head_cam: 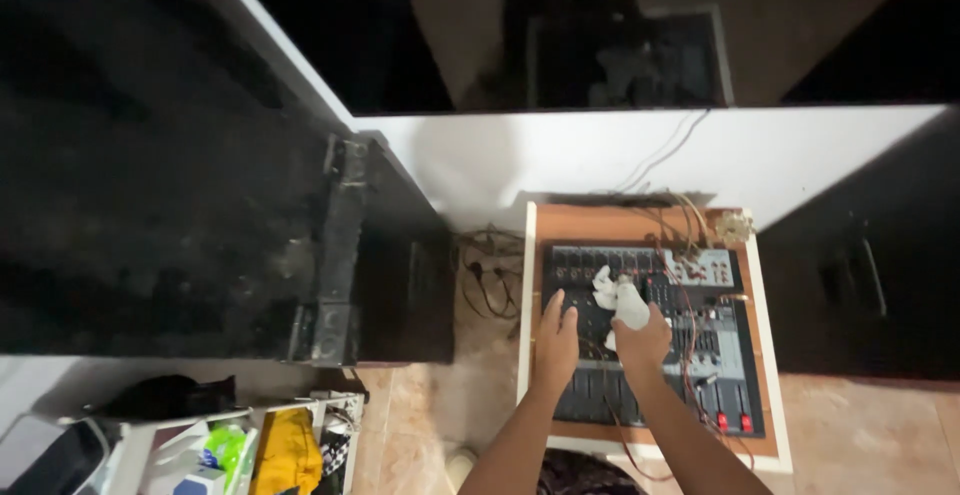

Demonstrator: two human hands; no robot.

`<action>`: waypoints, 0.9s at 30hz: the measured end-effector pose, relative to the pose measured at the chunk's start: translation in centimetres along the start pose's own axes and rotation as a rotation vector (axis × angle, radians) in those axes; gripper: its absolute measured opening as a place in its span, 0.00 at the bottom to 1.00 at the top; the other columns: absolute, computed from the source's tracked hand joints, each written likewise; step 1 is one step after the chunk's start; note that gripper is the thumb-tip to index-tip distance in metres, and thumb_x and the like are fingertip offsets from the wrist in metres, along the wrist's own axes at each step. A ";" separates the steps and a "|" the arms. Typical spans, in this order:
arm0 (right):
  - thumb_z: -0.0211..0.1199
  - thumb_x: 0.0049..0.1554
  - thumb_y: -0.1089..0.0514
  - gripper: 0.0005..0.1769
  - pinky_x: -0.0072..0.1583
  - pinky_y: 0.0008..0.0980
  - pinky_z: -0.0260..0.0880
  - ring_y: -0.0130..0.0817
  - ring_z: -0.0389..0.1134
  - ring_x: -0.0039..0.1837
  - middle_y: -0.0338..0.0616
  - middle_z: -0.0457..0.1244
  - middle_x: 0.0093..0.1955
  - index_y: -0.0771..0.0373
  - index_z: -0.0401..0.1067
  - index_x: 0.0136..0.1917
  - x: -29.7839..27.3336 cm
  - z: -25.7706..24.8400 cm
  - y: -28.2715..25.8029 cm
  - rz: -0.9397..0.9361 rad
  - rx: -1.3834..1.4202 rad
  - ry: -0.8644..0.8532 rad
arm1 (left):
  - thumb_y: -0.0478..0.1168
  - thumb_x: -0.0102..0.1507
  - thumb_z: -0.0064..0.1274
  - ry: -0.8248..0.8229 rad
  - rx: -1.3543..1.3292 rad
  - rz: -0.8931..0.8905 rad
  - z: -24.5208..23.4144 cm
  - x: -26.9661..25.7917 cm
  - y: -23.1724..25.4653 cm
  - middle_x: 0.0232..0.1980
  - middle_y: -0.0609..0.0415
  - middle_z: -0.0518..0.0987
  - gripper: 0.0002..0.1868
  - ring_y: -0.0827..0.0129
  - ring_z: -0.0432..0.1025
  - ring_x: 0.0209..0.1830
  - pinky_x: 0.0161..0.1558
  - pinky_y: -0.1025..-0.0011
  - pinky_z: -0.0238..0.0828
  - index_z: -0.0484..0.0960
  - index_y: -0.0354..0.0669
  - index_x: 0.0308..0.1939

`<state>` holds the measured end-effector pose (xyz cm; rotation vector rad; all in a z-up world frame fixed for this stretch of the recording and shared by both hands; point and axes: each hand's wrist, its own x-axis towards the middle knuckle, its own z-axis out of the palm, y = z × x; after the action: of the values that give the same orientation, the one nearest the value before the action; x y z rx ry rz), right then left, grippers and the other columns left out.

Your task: The person repeatedly picks up light bulbs from a desk and screws them into a clamp lamp to test if they light up. After testing, the bulbs are removed and placed back on the desk. This cycle is repeated with several different bulbs.

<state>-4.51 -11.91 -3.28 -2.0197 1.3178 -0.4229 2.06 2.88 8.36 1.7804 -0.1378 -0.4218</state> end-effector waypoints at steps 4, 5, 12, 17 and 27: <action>0.78 0.43 0.51 0.42 0.67 0.53 0.64 0.61 0.64 0.67 0.63 0.65 0.64 0.67 0.70 0.68 -0.8 0.2 -3.2 -0.202 0.114 0.117 | 0.43 0.69 0.46 0.111 -0.006 0.155 -2.3 0.3 0.3 0.72 0.40 0.71 0.26 0.52 0.64 0.74 0.71 0.64 0.57 0.71 0.35 0.69; 0.77 0.45 0.53 0.40 0.67 0.51 0.65 0.58 0.65 0.67 0.62 0.66 0.64 0.68 0.70 0.68 -1.2 -0.3 -4.5 -0.247 0.190 0.108 | 0.43 0.69 0.44 0.105 -0.040 0.093 -3.3 -0.1 1.8 0.73 0.42 0.69 0.26 0.54 0.62 0.75 0.71 0.65 0.55 0.70 0.37 0.70; 0.70 0.51 0.63 0.35 0.64 0.35 0.62 0.39 0.62 0.65 0.50 0.63 0.65 0.66 0.66 0.71 -7.0 -6.1 -18.9 -0.175 0.704 -0.149 | 0.41 0.69 0.45 0.271 -0.201 0.236 -10.4 -1.7 8.9 0.72 0.44 0.73 0.24 0.57 0.64 0.74 0.72 0.66 0.54 0.72 0.34 0.68; 0.65 0.56 0.62 0.33 0.63 0.37 0.64 0.41 0.61 0.66 0.50 0.61 0.70 0.61 0.64 0.74 -11.5 -9.9 -27.9 -0.187 0.869 -0.359 | 0.41 0.69 0.44 0.374 -0.225 0.284 -16.2 -3.7 15.5 0.72 0.44 0.74 0.24 0.58 0.67 0.73 0.71 0.66 0.58 0.73 0.33 0.67; 0.63 0.56 0.62 0.30 0.66 0.38 0.64 0.36 0.60 0.72 0.46 0.58 0.74 0.58 0.65 0.71 -20.1 -15.2 -43.1 -0.443 0.974 -0.533 | 0.38 0.70 0.40 0.535 -0.187 0.597 -27.4 -8.6 26.0 0.74 0.43 0.70 0.24 0.56 0.63 0.76 0.73 0.65 0.55 0.71 0.32 0.69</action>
<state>6.75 11.65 39.26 -1.3921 0.2132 -0.5340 7.22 24.04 40.37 1.5197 -0.2310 0.4550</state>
